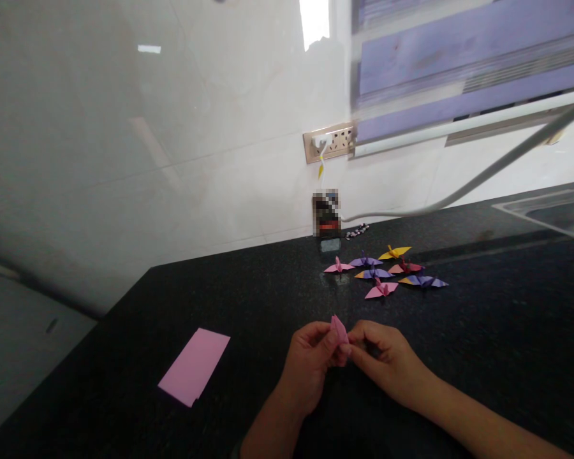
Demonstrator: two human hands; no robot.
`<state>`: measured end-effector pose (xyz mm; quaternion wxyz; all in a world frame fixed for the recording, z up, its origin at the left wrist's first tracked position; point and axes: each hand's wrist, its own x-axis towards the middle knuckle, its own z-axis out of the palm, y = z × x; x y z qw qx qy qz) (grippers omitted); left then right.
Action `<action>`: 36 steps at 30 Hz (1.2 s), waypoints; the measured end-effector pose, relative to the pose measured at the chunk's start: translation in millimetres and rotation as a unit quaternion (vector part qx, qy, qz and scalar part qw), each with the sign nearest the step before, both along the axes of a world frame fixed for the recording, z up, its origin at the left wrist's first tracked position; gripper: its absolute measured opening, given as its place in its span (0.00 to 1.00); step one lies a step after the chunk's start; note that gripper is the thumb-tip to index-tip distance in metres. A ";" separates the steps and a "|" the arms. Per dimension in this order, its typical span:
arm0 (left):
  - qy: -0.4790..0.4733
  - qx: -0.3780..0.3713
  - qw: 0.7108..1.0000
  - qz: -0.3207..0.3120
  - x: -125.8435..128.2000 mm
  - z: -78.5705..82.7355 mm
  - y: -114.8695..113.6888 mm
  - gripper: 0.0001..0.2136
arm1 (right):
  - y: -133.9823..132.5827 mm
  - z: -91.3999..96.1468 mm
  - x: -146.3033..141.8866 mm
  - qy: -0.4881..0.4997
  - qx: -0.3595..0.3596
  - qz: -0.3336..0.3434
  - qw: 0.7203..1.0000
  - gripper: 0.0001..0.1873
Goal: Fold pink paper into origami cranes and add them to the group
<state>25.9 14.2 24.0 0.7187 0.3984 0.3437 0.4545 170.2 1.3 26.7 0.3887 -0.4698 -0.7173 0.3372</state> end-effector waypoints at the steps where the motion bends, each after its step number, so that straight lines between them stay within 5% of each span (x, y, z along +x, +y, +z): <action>1: -0.015 -0.011 1.000 -0.005 -0.1 -0.2 0.6 0.07 | -1.0 1.4 -0.5 -0.001 0.007 0.012 1.000 0.10; 20: -0.038 -0.077 0.996 -0.015 0.1 1.2 1.0 0.10 | 1.6 0.7 -0.4 0.036 -0.002 0.008 0.999 0.10; 28: 0.046 -0.004 0.999 0.018 1.4 -0.8 -0.1 0.10 | 2.9 -6.1 -0.9 0.069 -0.018 -0.062 0.995 0.06; 36: 0.118 0.072 0.988 0.068 5.3 -4.1 -2.3 0.09 | 6.3 -6.0 0.2 0.050 -0.021 -0.065 0.996 0.07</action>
